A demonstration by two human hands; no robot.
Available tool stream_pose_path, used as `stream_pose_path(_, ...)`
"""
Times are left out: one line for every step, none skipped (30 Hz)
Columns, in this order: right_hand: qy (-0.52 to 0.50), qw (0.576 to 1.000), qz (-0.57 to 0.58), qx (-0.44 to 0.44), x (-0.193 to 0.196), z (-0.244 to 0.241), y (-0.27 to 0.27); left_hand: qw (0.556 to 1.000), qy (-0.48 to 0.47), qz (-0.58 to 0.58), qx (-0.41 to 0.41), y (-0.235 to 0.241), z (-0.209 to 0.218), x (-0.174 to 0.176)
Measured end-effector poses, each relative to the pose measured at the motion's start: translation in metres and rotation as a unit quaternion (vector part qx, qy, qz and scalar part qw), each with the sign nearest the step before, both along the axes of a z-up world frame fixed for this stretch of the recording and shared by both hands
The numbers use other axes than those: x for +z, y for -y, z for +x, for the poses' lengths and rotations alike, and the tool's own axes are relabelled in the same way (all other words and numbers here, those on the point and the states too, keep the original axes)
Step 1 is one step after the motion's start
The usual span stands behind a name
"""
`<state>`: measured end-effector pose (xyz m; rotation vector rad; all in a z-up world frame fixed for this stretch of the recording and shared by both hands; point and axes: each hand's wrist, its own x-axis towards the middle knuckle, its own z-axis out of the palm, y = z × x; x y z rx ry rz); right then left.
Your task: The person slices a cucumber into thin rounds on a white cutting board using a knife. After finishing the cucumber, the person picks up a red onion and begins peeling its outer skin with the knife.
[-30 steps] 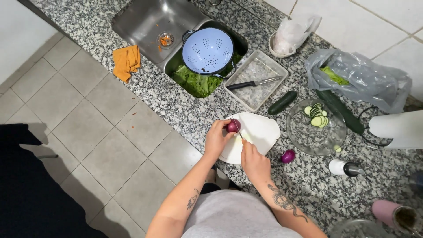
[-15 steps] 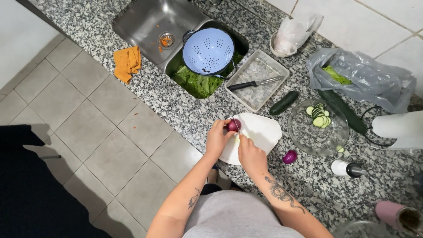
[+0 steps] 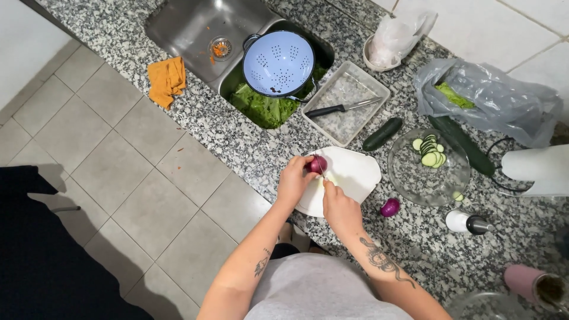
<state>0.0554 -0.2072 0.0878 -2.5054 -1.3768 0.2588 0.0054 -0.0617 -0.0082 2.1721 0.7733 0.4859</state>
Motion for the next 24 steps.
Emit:
stream_pose_path(0.001,1.000,0.000,-0.001,-0.006,0.003,-0.003,1.000,0.001,0.000,-0.001,0.000,0.000,0.002)
stream_pose_path(0.004,1.000,-0.003,-0.003,-0.012,0.005,-0.006,1.000,-0.004,-0.001,-0.008,-0.001,0.001,0.005)
stream_pose_path(0.006,1.000,-0.006,-0.004,-0.018,0.009,-0.009,1.000,-0.009,-0.002,-0.013,-0.002,0.001,0.007)
stream_pose_path(0.008,1.000,-0.005,-0.004,-0.021,0.013,-0.014,1.000,-0.008,-0.001,-0.013,-0.002,0.005,0.011)
stream_pose_path(-0.002,1.000,0.000,-0.010,-0.025,0.015,-0.016,1.000,-0.016,0.003,-0.018,-0.001,0.004,0.014)
stream_pose_path(-0.011,1.000,0.005,-0.016,-0.029,0.016,-0.019,0.999,-0.024,0.007,-0.024,0.001,0.003,0.018)
stream_pose_path(-0.011,1.000,0.006,-0.015,-0.028,0.015,-0.019,0.999,-0.024,0.008,-0.023,-0.005,0.003,0.014)
stream_pose_path(-0.020,1.000,0.006,-0.016,-0.026,0.015,-0.019,0.996,-0.065,0.000,-0.064,-0.011,0.002,0.010)
stream_pose_path(-0.028,0.999,0.007,-0.016,-0.025,0.016,-0.019,0.989,-0.103,-0.007,-0.105,-0.017,0.004,0.007)
stream_pose_path(-0.026,1.000,0.008,-0.015,-0.028,0.018,-0.019,0.989,-0.101,-0.006,-0.105,-0.021,0.007,0.027)
stream_pose_path(-0.022,1.000,0.004,-0.016,-0.032,0.018,-0.018,0.975,-0.140,0.056,-0.163,-0.024,0.008,0.046)
stream_pose_path(-0.019,1.000,0.000,-0.017,-0.036,0.018,-0.017,0.952,-0.177,0.117,-0.219,-0.027,0.009,0.066)
stream_pose_path(-0.021,1.000,-0.001,-0.017,-0.035,0.018,-0.018,0.952,-0.178,0.115,-0.220,-0.029,0.013,0.065)
stream_pose_path(-0.015,1.000,-0.004,-0.016,-0.034,0.017,-0.018,0.927,-0.191,0.189,-0.262,-0.031,0.017,0.063)
stream_pose_path(-0.009,1.000,-0.007,-0.016,-0.033,0.018,-0.019,0.894,-0.200,0.262,-0.302,-0.032,0.021,0.063)
stream_pose_path(-0.010,1.000,-0.009,-0.017,-0.027,0.015,-0.017,0.894,-0.201,0.261,-0.303,-0.033,0.018,0.058)
stream_pose_path(-0.019,1.000,-0.015,-0.012,-0.021,0.016,-0.019,0.892,-0.205,0.265,-0.304,-0.038,0.020,0.053)
stream_pose_path(-0.027,0.999,-0.021,-0.006,-0.015,0.018,-0.021,0.889,-0.210,0.270,-0.304,-0.043,0.022,0.050)
stream_pose_path(-0.029,0.999,-0.021,-0.007,-0.020,0.019,-0.020,0.889,-0.211,0.269,-0.305,-0.044,0.021,0.044)
stream_pose_path(-0.031,0.999,-0.029,-0.005,-0.025,0.020,-0.019,0.898,-0.209,0.242,-0.301,-0.046,0.020,0.038)
stream_pose_path(-0.032,0.999,-0.035,0.000,-0.030,0.022,-0.021,0.908,-0.207,0.218,-0.293,-0.051,0.019,0.033)
stream_pose_path(-0.032,0.999,-0.032,0.001,-0.026,0.020,-0.021,0.908,-0.208,0.220,-0.291,-0.049,0.016,0.034)
stream_pose_path(-0.031,0.999,-0.037,0.001,-0.021,0.019,-0.020,0.912,-0.205,0.217,-0.282,-0.046,0.014,0.035)
stream_pose_path(-0.029,0.999,-0.041,0.000,-0.017,0.017,-0.019,0.916,-0.202,0.215,-0.273,-0.044,0.012,0.036)
